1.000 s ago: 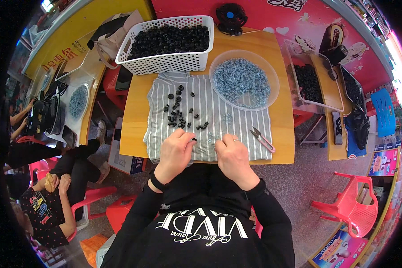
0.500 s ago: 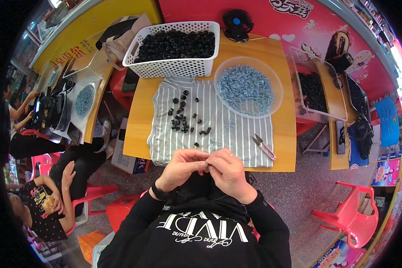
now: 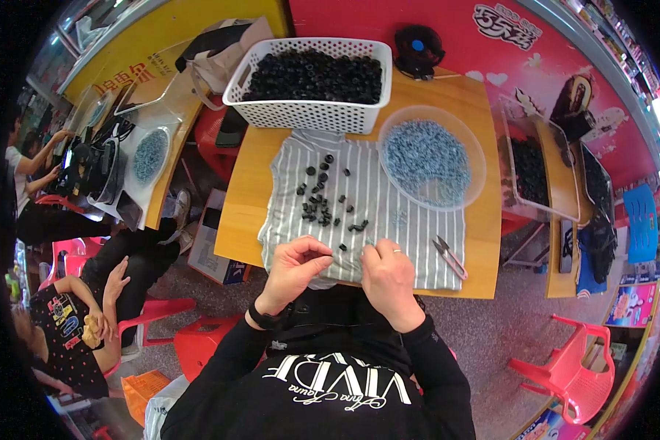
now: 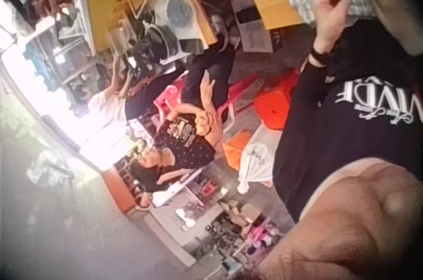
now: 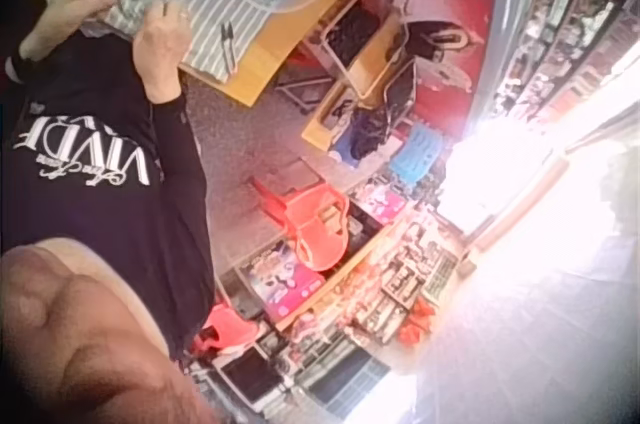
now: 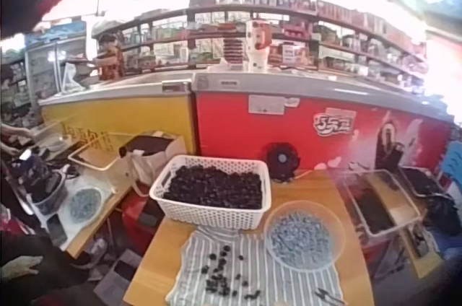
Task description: The person sits at a table and repeatedly picks up small black cylindrical objects and light blue granular material. They insert the blue material into the black objects by hand, then place the assembled units onto a striped cloth on the table. The process is repetitive and involves handling small parts one by one.
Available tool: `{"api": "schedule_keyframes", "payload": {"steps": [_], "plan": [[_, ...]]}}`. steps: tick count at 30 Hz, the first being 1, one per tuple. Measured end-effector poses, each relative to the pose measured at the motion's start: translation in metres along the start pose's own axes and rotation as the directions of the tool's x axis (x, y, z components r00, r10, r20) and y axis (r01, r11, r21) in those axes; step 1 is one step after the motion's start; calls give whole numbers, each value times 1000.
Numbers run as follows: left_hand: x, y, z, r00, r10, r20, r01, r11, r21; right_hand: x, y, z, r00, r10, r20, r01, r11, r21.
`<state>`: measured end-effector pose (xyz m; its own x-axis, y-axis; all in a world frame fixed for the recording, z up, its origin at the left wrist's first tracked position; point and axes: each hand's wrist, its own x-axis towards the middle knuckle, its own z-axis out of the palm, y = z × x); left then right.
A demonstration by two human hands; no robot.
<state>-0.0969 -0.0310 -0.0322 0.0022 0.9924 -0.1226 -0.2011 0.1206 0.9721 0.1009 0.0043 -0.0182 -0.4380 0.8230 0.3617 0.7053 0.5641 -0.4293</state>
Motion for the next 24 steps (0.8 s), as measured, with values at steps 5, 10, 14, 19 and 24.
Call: {"api": "schedule_keyframes", "payload": {"steps": [5,10,14,19,24], "plan": [[16,5,0,980,193,50,-196,895,400,1,5,5,1000,-12,14,12,1000,-27],[26,3,6,948,309,74,-305,821,482,3,9,5,999,-48,-5,48,999,26],[28,8,8,956,287,68,-279,810,516,0,12,1,996,13,-89,-5,995,95],[34,7,9,934,348,87,-326,724,608,-7,24,4,984,62,-168,-34,986,164],[30,6,13,893,316,320,-450,601,660,-11,29,3,982,82,-168,-46,978,205]]}}
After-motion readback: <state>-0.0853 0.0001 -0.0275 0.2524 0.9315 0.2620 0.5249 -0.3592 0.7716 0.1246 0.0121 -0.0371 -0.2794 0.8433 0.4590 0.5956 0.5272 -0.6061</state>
